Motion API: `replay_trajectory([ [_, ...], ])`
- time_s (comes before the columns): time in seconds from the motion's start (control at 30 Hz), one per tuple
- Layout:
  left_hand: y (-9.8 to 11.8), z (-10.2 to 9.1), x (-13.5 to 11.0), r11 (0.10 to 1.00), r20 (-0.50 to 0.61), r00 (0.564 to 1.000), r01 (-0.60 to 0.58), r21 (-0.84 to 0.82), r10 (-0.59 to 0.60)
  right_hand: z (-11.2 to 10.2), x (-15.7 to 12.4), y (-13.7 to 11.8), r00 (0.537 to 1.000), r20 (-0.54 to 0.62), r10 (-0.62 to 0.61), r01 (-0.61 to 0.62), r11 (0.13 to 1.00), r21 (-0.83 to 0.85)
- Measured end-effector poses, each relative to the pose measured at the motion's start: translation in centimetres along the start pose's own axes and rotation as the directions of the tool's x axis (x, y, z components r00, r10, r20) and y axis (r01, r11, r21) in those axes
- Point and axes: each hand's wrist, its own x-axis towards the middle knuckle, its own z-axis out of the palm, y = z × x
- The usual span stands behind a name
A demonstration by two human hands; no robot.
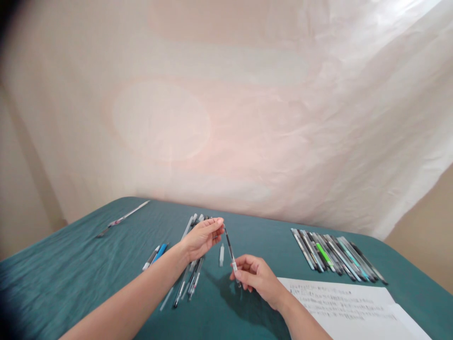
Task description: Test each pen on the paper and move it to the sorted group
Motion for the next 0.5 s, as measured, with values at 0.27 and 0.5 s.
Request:
replay_trajectory([
  [0.27,0.28,-0.09,-0.11,0.980,0.028,0.998,-0.052,0.192,0.047,-0.07,0.02,-0.04,1.000,0.002,0.001,-0.001,1.000,0.012],
  [0.5,0.52,-0.31,-0.07,0.936,0.027,0.995,-0.096,0.337,0.092,-0.13,0.08,0.10,1.000,-0.021,0.004,-0.004,1.000,0.019],
])
